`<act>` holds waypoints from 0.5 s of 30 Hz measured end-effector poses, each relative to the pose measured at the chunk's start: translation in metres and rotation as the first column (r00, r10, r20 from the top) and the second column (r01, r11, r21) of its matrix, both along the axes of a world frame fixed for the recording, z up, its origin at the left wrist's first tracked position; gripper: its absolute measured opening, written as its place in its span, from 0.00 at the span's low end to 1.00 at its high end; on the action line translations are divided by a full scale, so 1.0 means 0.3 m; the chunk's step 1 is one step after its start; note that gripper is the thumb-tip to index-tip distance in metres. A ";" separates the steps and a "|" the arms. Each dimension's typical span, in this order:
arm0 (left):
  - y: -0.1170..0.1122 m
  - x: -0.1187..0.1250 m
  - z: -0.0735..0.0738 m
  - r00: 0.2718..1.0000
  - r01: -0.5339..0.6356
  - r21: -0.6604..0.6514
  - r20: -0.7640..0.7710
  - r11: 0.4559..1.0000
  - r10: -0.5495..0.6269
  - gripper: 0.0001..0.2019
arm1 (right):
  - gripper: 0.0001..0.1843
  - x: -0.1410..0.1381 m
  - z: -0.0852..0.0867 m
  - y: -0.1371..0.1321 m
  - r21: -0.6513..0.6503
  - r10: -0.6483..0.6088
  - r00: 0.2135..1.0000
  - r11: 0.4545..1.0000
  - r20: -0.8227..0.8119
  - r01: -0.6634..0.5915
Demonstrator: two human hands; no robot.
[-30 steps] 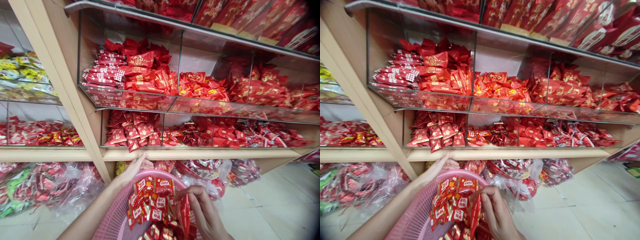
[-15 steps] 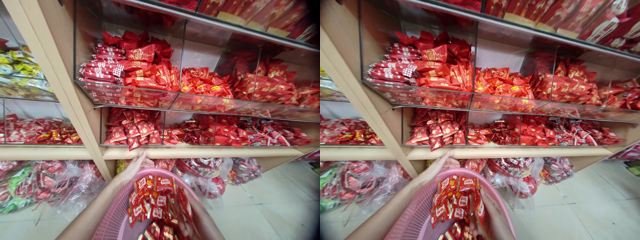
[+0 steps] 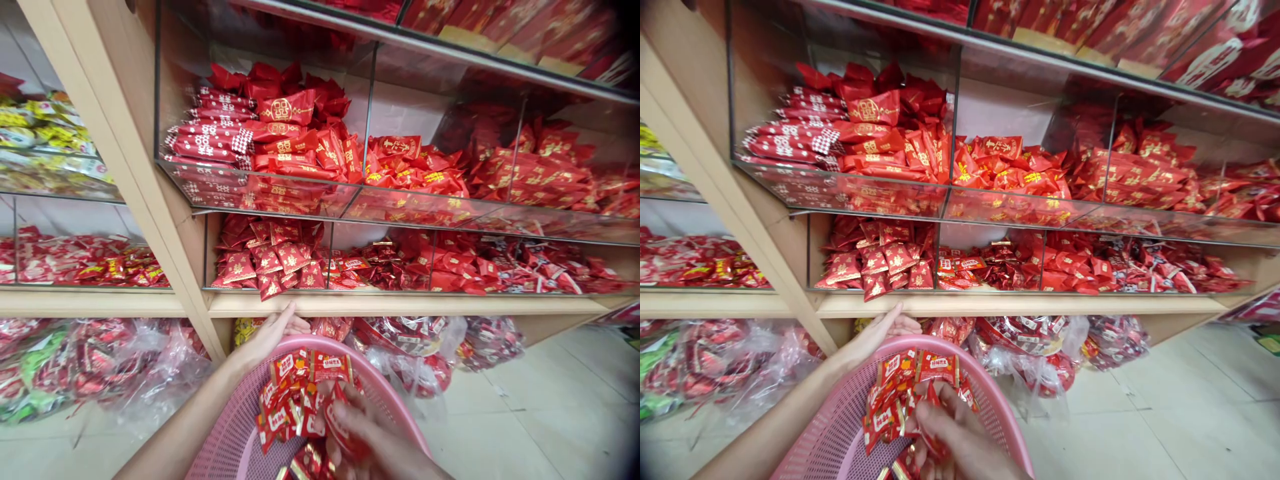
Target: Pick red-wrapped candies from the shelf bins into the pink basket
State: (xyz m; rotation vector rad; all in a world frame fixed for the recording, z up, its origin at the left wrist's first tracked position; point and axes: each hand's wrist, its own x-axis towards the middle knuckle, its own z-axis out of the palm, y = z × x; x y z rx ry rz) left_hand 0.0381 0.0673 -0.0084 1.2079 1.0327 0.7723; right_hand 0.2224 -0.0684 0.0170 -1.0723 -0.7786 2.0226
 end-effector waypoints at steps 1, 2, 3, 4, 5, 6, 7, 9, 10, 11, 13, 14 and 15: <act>0.001 -0.001 -0.002 1.000 0.003 0.005 -0.005 1.000 -0.003 0.33 | 0.28 -0.008 -0.023 -0.003 0.128 0.045 0.997 0.990 0.061 -0.052; 0.002 -0.001 -0.006 1.000 0.008 0.011 -0.008 1.000 -0.008 0.33 | 0.32 -0.017 -0.048 -0.006 0.279 0.078 0.983 0.953 0.165 -0.122; 0.003 -0.002 -0.009 1.000 0.014 0.015 -0.010 1.000 -0.014 0.33 | 0.36 -0.028 -0.074 -0.009 0.428 0.091 0.947 0.876 0.308 -0.223; 0.005 -0.003 -0.013 1.000 0.019 0.018 -0.010 1.000 -0.019 0.34 | 0.37 -0.041 -0.098 -0.012 0.554 0.060 0.880 0.757 0.471 -0.348; 0.007 -0.005 -0.017 1.000 0.022 0.020 -0.008 1.000 -0.022 0.34 | 0.36 -0.058 -0.122 -0.014 0.633 -0.022 0.780 0.599 0.625 -0.490; 0.008 -0.006 -0.021 1.000 0.024 0.021 -0.006 1.000 -0.023 0.34 | 0.32 -0.077 -0.144 -0.016 0.652 -0.146 0.663 0.423 0.734 -0.629; 0.010 -0.006 -0.024 1.000 0.024 0.021 -0.005 1.000 -0.023 0.34 | 0.27 -0.100 -0.165 -0.016 0.624 -0.291 0.557 0.249 0.778 -0.741; 0.011 -0.007 -0.027 1.000 0.025 0.024 -0.008 0.999 -0.025 0.34 | 0.16 -0.148 -0.201 -0.014 0.517 -0.542 0.446 -0.024 0.712 -0.855; 0.011 -0.006 -0.027 1.000 0.026 0.028 -0.012 0.999 -0.026 0.34 | 0.13 -0.171 -0.217 -0.012 0.475 -0.624 0.429 -0.105 0.653 -0.874; 0.010 -0.006 -0.026 1.000 0.026 0.033 -0.017 0.999 -0.025 0.34 | 0.11 -0.192 -0.231 -0.009 0.447 -0.672 0.428 -0.159 0.604 -0.880; 0.007 -0.004 -0.022 0.999 0.021 0.040 -0.026 0.999 -0.020 0.34 | 0.11 -0.222 -0.255 -0.001 0.431 -0.714 0.443 -0.217 0.542 -0.876; 0.006 -0.002 -0.018 0.999 0.018 0.038 -0.030 0.999 -0.017 0.34 | 0.11 -0.232 -0.267 0.003 0.434 -0.719 0.454 -0.232 0.526 -0.871; 0.004 -0.001 -0.014 0.999 0.016 0.034 -0.034 0.999 -0.014 0.34 | 0.12 -0.238 -0.279 0.007 0.438 -0.718 0.464 -0.242 0.519 -0.866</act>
